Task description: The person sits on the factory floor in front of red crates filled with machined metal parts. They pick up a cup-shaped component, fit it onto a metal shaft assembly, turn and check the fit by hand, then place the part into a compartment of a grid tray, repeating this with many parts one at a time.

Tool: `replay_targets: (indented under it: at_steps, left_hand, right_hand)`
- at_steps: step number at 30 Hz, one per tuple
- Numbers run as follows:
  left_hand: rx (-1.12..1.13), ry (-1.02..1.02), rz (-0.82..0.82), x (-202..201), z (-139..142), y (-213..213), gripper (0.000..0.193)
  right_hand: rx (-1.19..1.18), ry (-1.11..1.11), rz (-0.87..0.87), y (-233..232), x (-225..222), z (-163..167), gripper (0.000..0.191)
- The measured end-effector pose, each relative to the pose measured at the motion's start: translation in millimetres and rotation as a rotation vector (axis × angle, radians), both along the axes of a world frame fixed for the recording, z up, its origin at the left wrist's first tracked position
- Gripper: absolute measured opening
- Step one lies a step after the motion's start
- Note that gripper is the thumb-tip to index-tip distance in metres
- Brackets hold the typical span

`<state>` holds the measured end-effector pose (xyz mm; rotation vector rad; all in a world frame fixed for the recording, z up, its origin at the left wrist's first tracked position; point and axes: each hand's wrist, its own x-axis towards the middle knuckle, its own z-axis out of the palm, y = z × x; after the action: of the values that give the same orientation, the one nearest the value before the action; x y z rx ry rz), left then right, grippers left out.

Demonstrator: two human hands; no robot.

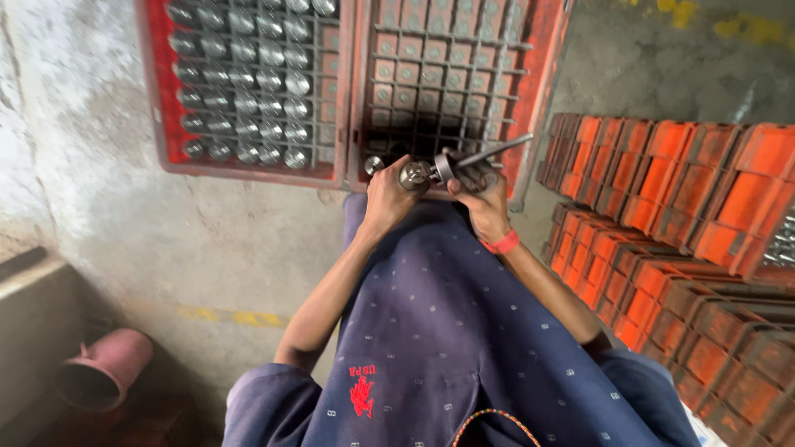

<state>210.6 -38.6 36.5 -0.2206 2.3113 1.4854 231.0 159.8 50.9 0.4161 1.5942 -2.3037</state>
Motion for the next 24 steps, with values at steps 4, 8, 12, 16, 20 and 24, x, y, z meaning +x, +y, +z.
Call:
replay_targets:
  at_steps: [4,8,12,16,20,24]
  left_hand:
    - [-0.143,-0.076,-0.11,5.5,15.5,19.8,0.03]
    - [-0.214,-0.02,-0.192,-1.0,27.9,36.5,0.033]
    - [-0.217,-0.055,-0.232,1.4,28.2,54.4,0.032]
    - [-0.22,-0.042,-0.258,4.0,16.3,68.8,0.044]
    - [-0.229,-0.009,-0.412,1.6,4.8,74.9,0.048]
    - [-0.07,-0.038,-0.478,-3.3,4.6,72.4,0.056]
  right_hand:
    - [0.016,0.071,0.083,11.5,-4.0,14.9,0.051]
    - [0.045,0.106,0.102,28.8,0.7,15.7,0.053]
    - [0.058,0.062,0.032,48.1,8.2,11.0,0.051]
    - [0.121,0.055,0.072,58.8,13.4,5.5,0.05]
    - [0.09,0.217,0.175,68.3,12.3,-0.1,0.048]
    - [0.1,0.116,0.23,84.9,3.7,-12.0,0.046]
